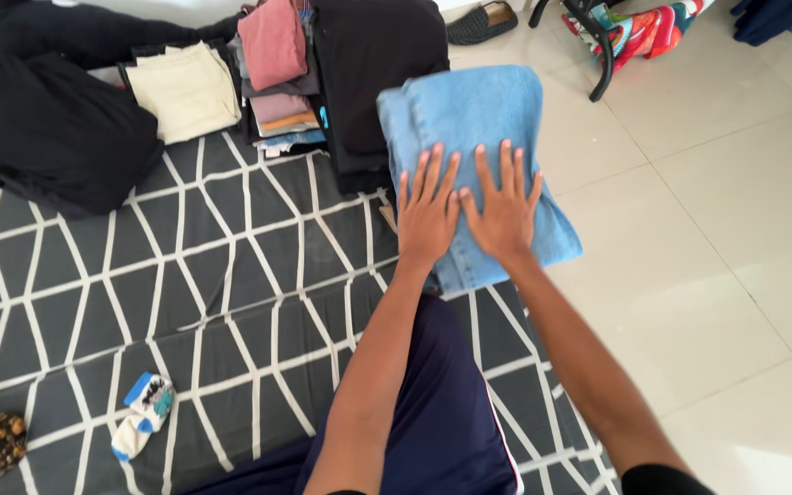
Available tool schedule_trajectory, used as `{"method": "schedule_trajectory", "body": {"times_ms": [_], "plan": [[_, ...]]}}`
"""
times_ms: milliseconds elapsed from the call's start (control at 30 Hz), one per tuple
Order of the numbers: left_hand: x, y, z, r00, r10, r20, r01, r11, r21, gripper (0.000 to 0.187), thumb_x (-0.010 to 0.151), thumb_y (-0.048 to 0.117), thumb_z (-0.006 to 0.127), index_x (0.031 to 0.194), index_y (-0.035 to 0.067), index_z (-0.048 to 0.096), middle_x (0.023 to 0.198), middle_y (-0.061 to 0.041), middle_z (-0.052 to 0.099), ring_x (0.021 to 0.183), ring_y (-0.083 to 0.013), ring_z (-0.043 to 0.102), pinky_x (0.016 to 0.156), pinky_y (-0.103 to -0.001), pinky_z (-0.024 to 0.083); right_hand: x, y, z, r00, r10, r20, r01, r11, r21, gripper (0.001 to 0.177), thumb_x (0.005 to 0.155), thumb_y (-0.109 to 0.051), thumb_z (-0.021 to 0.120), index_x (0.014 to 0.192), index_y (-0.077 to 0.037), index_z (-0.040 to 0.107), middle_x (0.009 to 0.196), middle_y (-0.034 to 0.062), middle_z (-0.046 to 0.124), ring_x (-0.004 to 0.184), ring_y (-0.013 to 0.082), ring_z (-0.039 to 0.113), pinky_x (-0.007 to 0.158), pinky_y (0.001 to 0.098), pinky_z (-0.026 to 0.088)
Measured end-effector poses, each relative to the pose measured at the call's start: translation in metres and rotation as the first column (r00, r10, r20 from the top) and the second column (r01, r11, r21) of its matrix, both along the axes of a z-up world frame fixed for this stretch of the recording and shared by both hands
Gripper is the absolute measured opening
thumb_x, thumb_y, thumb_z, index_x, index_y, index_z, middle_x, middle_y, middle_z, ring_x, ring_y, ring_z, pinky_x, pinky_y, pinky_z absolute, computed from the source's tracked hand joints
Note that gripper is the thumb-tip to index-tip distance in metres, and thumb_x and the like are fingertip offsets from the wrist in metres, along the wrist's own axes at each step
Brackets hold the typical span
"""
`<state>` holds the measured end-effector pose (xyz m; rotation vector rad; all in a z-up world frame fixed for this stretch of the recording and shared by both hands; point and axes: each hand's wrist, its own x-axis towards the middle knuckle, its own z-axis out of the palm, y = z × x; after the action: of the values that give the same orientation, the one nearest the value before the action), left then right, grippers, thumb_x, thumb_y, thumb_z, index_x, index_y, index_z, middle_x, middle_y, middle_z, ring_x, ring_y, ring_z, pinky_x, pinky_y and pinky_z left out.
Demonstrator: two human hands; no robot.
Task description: The person folds a pair of blue jeans, a light-colored printed garment, a blue shirt, and a pair of dark trousers while sitting on a patterned surface.
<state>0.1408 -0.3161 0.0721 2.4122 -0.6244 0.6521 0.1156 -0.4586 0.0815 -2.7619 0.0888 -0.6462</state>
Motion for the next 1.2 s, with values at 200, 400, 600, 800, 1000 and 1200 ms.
{"method": "schedule_trajectory", "body": {"times_ms": [200,400,600,800,1000,1200], "plan": [[0.013,0.007,-0.029,0.997,-0.019,-0.069,0.02,1.0,0.015,0.053,0.111,0.03,0.033,0.164,0.026,0.032,0.173,-0.002,0.021,0.161,-0.0229,0.017,0.129,-0.054,0.013,0.0,0.015,-0.009,0.998,-0.026,0.062,0.027,0.999,-0.021,0.064,0.104,-0.046,0.047,0.162,-0.021,0.037,0.17,0.0201,0.021,0.157,0.0402,0.017,0.122,0.0682,0.005],[0.004,0.005,-0.027,0.997,0.037,-0.066,-0.032,0.997,0.067,0.053,0.111,0.031,0.034,0.164,0.025,0.031,0.173,-0.002,0.018,0.16,-0.0237,0.016,0.129,-0.054,0.014,-0.004,0.012,-0.015,0.997,-0.007,0.071,0.009,1.0,-0.019,0.065,0.103,-0.045,0.05,0.163,-0.021,0.038,0.17,0.0194,0.02,0.157,0.04,0.016,0.121,0.0684,0.004],[-0.045,0.057,-0.038,0.981,-0.094,-0.17,0.097,0.995,0.008,0.054,0.105,0.03,0.048,0.159,0.024,0.04,0.167,-0.007,0.034,0.155,-0.0278,0.029,0.125,-0.056,0.018,-0.029,0.029,-0.026,0.999,-0.001,0.032,-0.003,0.99,0.144,0.065,0.096,-0.03,0.063,0.157,-0.017,0.046,0.168,0.0199,0.023,0.155,0.0423,0.014,0.117,0.0699,0.003],[-0.118,0.222,-0.116,0.934,0.244,-0.26,-0.234,0.97,0.069,0.037,0.1,0.028,0.058,0.137,0.022,0.057,0.156,-0.006,0.054,0.153,-0.0258,0.042,0.127,-0.047,0.03,-0.09,0.117,-0.008,0.914,0.335,0.228,-0.399,0.836,0.375,0.025,0.097,-0.017,0.064,0.121,-0.009,0.069,0.13,0.0139,0.071,0.137,0.0381,0.06,0.121,0.0467,0.045],[-0.251,0.361,-0.136,0.757,0.465,-0.459,-0.435,0.883,0.178,0.063,0.093,0.032,0.06,0.153,0.019,0.045,0.164,-0.008,0.028,0.15,-0.0301,0.023,0.115,-0.061,0.017,-0.122,0.24,-0.022,0.542,0.804,-0.243,-0.606,0.574,0.551,0.027,0.095,-0.024,0.064,0.116,-0.008,0.071,0.113,0.015,0.076,0.108,0.0347,0.071,0.094,0.042,0.055],[-0.331,0.425,-0.056,0.523,0.431,-0.735,-0.576,0.815,0.068,0.038,0.104,0.032,0.058,0.137,0.016,0.067,0.129,-0.016,0.071,0.125,-0.0351,0.065,0.107,-0.046,0.051,-0.173,0.368,-0.091,0.26,0.913,-0.316,-0.835,0.377,0.401,0.042,0.09,-0.024,0.069,0.129,-0.009,0.064,0.145,0.0236,0.051,0.126,0.0446,0.053,0.105,0.052,0.042]]}}
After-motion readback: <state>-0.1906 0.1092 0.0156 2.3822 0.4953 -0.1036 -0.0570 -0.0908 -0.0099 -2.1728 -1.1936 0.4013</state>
